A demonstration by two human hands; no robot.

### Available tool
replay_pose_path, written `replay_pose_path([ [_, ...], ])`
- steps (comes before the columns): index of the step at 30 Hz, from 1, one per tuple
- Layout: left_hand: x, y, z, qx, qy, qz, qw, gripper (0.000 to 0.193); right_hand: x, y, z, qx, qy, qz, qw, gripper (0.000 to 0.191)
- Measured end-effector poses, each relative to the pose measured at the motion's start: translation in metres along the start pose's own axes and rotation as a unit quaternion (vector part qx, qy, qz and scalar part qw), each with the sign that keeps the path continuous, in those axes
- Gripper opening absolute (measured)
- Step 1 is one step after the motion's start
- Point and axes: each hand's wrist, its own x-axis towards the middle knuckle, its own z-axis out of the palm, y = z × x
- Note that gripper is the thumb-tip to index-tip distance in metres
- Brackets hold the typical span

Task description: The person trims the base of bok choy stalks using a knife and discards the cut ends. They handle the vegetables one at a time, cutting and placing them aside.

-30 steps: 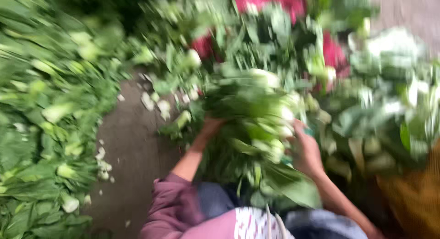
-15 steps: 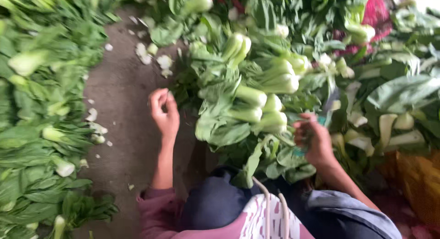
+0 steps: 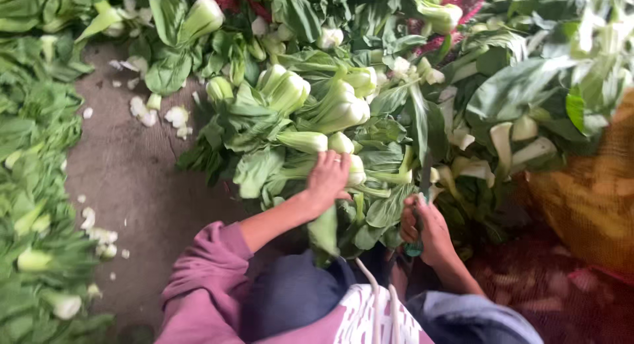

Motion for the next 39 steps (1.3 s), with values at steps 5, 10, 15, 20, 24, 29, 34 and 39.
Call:
replay_pose_path([
  [5, -0.021, -0.011, -0.001, -0.187, 0.044, -0.056, 0.98, 0.096, -0.004, -0.018, -0.052, -0.173, 0.015, -0.21, 0.962, 0.027],
  [10, -0.044, -0.002, -0.055, -0.231, 0.191, -0.017, 0.954, 0.098, 0.046, -0.076, -0.072, -0.653, 0.05, -0.341, 0.675, 0.029],
  [15, -0.034, 0.032, -0.083, -0.511, 0.143, -0.028, 0.847, 0.103, 0.048, -0.101, -0.057, -0.554, 0.068, -0.223, 0.799, 0.024],
  [20, 0.0, 0.086, -0.082, -0.728, 0.144, -0.028, 0.67, 0.118, 0.005, -0.134, -0.039, -0.53, -0.032, -0.303, 0.792, 0.024],
  [24, 0.026, 0.112, -0.085, -0.718, 0.151, -0.043, 0.678, 0.104, -0.011, -0.156, -0.03, -0.578, 0.019, -0.389, 0.717, 0.032],
  [29, 0.047, 0.131, -0.072, -0.567, 0.23, -0.072, 0.788, 0.078, -0.021, -0.151, -0.019, -0.664, 0.038, -0.4, 0.63, 0.032],
  [34, 0.05, 0.138, -0.051, -0.51, 0.282, -0.036, 0.812, 0.078, -0.019, -0.136, -0.012, -0.677, 0.034, -0.412, 0.609, 0.028],
  [39, 0.047, 0.136, -0.042, -0.46, 0.288, -0.008, 0.84, 0.073, -0.012, -0.123, -0.016, -0.688, 0.054, -0.411, 0.595, 0.028],
])
